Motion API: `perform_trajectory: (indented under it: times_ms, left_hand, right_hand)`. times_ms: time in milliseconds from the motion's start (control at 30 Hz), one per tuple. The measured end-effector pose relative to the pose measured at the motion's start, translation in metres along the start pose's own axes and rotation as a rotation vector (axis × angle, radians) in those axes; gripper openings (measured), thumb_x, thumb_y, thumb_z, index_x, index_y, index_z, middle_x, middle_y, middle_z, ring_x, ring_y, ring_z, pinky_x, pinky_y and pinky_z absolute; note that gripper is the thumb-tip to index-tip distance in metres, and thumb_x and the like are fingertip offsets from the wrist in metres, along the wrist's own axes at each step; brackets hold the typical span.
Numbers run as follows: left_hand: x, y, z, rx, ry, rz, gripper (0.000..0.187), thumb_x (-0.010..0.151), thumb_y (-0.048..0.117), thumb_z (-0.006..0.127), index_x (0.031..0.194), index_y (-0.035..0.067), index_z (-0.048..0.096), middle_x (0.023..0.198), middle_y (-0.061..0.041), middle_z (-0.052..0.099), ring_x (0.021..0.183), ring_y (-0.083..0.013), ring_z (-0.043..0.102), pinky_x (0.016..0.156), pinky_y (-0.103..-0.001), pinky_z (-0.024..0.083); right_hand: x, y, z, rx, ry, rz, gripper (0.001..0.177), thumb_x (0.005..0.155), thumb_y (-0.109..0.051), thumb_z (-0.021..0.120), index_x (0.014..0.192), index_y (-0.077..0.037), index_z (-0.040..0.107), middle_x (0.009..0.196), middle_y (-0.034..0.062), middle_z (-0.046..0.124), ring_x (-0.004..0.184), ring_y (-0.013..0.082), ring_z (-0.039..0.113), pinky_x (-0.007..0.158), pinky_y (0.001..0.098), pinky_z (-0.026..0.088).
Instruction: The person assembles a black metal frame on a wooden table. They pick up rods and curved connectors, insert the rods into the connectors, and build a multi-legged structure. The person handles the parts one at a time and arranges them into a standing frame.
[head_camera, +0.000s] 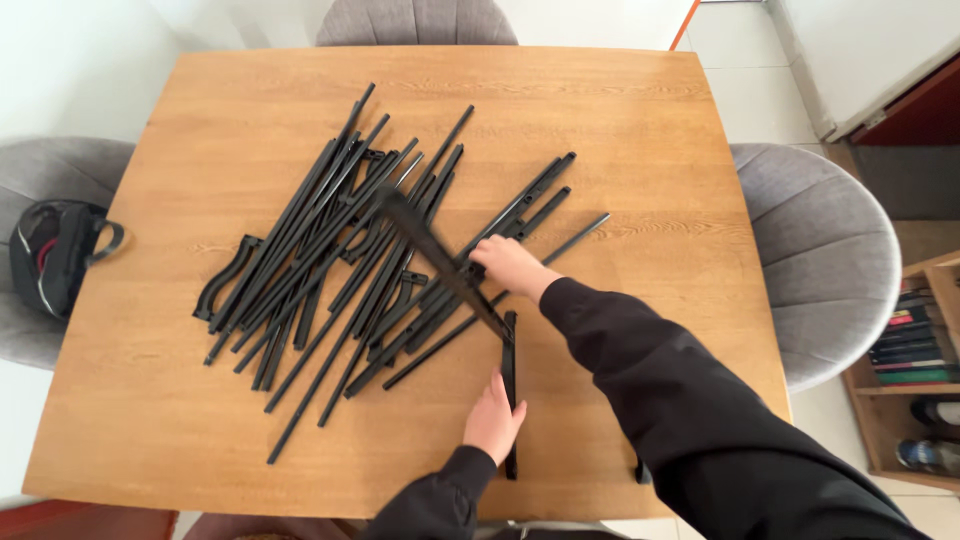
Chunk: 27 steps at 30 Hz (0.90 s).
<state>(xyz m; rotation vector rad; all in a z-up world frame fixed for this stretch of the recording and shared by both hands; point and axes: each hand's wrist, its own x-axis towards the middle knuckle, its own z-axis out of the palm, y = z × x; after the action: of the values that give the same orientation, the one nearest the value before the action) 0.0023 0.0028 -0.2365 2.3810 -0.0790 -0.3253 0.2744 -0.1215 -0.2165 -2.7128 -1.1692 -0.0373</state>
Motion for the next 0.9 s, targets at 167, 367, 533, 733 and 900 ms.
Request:
perform_trajectory:
  times_ms: [167, 367, 533, 733, 900]
  left_hand:
    - [-0.002, 0.006, -0.002, -0.023, -0.058, -0.122, 0.071, 0.099, 0.029, 0.058, 0.152, -0.003, 0.023, 0.112, -0.026, 0.066, 0.087, -0.0421, 0.069, 0.074, -0.048, 0.057]
    - [-0.005, 0.024, -0.03, -0.381, -0.221, -0.355, 0.069, 0.102, 0.022, 0.051, 0.156, -0.002, 0.016, 0.088, -0.018, 0.071, 0.065, -0.0255, 0.07, 0.061, -0.036, 0.059]
    - [-0.003, 0.019, -0.034, -0.562, -0.148, -0.34, 0.068, 0.099, 0.017, 0.056, 0.154, -0.002, 0.023, 0.076, -0.016, 0.069, 0.052, -0.02, 0.065, 0.047, -0.034, 0.054]
    - [0.012, -0.016, -0.031, -0.781, -0.121, -0.308, 0.046, 0.094, 0.011, 0.064, 0.129, -0.001, 0.038, 0.074, -0.012, 0.067, 0.047, -0.0205, 0.066, 0.04, -0.036, 0.052]
    - [0.008, -0.034, -0.034, -0.809, -0.133, -0.326, 0.042, 0.092, 0.011, 0.067, 0.122, 0.003, 0.038, 0.068, -0.013, 0.065, 0.045, -0.0226, 0.065, 0.04, -0.036, 0.053]
  right_hand:
    - [0.009, -0.008, 0.006, -0.164, -0.016, -0.053, 0.03, 0.083, -0.015, 0.074, 0.111, -0.013, 0.064, 0.121, 0.005, 0.058, 0.118, 0.0252, 0.053, 0.091, 0.0411, 0.046]
    - [0.014, 0.0, -0.016, -0.203, -0.031, -0.094, 0.028, 0.089, -0.015, 0.07, 0.115, -0.013, 0.062, 0.124, 0.0064, 0.059, 0.119, 0.0254, 0.054, 0.094, 0.0456, 0.042]
    - [-0.006, 0.017, -0.064, -0.256, 0.088, -0.033, 0.029, 0.093, -0.012, 0.064, 0.121, -0.016, 0.063, 0.116, 0.0039, 0.064, 0.119, 0.023, 0.059, 0.108, 0.0518, 0.037]
    - [-0.115, 0.046, -0.133, -0.139, 0.107, 0.137, 0.025, 0.096, -0.02, 0.064, 0.119, -0.01, 0.065, 0.113, 0.0093, 0.067, 0.114, 0.0314, 0.061, 0.101, 0.0484, 0.043]
    - [-0.249, 0.048, -0.158, 0.073, 0.286, 0.426, 0.019, 0.101, -0.016, 0.062, 0.117, -0.007, 0.068, 0.108, 0.0094, 0.07, 0.107, 0.0317, 0.064, 0.091, 0.045, 0.048]
